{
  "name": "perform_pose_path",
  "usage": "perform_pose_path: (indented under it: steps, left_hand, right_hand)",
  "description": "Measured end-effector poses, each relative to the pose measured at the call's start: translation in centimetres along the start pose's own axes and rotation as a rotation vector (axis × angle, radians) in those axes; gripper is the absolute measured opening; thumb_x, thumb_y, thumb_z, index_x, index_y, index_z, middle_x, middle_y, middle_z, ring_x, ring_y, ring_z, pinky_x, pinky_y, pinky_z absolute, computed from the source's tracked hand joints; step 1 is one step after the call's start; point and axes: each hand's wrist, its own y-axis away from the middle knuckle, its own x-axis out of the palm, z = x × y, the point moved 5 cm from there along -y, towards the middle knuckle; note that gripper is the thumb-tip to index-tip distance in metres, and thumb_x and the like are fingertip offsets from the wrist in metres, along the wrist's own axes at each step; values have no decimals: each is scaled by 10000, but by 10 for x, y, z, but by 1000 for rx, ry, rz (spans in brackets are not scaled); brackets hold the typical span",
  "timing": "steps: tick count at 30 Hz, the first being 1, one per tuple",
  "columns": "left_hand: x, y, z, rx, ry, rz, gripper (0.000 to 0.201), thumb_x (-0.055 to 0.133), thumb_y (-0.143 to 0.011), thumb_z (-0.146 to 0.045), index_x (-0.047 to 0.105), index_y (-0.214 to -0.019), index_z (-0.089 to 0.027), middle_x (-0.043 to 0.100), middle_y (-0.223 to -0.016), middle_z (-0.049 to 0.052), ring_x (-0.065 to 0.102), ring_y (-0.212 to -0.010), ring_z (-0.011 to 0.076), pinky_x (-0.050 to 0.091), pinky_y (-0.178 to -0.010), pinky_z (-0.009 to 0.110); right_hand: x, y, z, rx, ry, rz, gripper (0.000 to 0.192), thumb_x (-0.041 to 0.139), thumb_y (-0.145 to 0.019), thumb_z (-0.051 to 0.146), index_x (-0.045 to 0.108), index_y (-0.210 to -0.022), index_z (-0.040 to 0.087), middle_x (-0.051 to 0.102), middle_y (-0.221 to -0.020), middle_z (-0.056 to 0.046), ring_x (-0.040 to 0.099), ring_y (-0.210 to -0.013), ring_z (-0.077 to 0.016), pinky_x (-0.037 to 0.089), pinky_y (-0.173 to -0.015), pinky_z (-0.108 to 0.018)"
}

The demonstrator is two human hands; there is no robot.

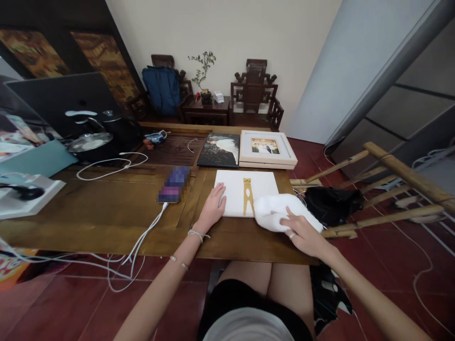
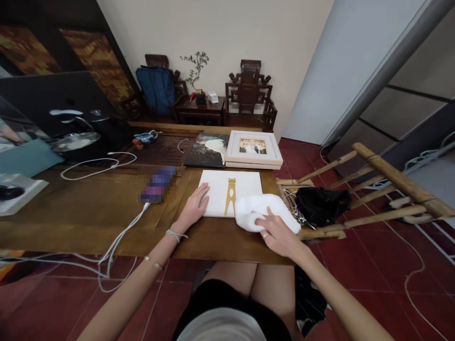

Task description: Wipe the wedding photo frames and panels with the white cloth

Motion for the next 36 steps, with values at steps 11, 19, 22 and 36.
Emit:
perform_pose_path:
  steps: [11, 19, 22, 36]
  left_hand:
    - [0, -1, 0, -2, -3, 1, 363, 426, -873, -197, 542, -1212, -137, 493, -1359, 149, 399, -1312, 251, 294, -1110, 485]
    - [1, 0, -1, -4, 2, 2, 372, 423, -875, -197, 534, -1224, -137, 486, -1366, 153, 390, -1318, 258, 283, -1110, 498]
    - [1, -1, -3, -11, -9, 7, 374, 420, -872, -192, 535, -1221, -127, 487, -1363, 160, 396, -1314, 261, 291, -1108, 492]
    - [1, -1, 0, -7, -9, 5, 372, 422, -874, -195, 535, -1221, -118, 486, -1362, 162, 389, -1318, 256, 279, -1120, 474]
  right_hand:
    - [-30, -120, -51, 168, 38, -116, 415, 390, -826, 174, 633, -1160, 140, 628, -1202, -85, 523, -1143, -240, 357, -971, -311]
    - [-28, -135, -43, 134, 93, -124, 355, 371, -822, 161, 679, -997, 135, 696, -1017, -104, 590, -987, -249, 367, -911, -308]
    - [-15, -95, -25, 91, 123, -89, 345, 369, -802, 137, 672, -966, 150, 707, -850, -78, 615, -874, -245, 351, -937, -349]
    - [-22, -56, -20, 179, -52, -54, 398, 389, -805, 182, 654, -1103, 183, 655, -1132, -81, 545, -1101, -255, 376, -968, -379]
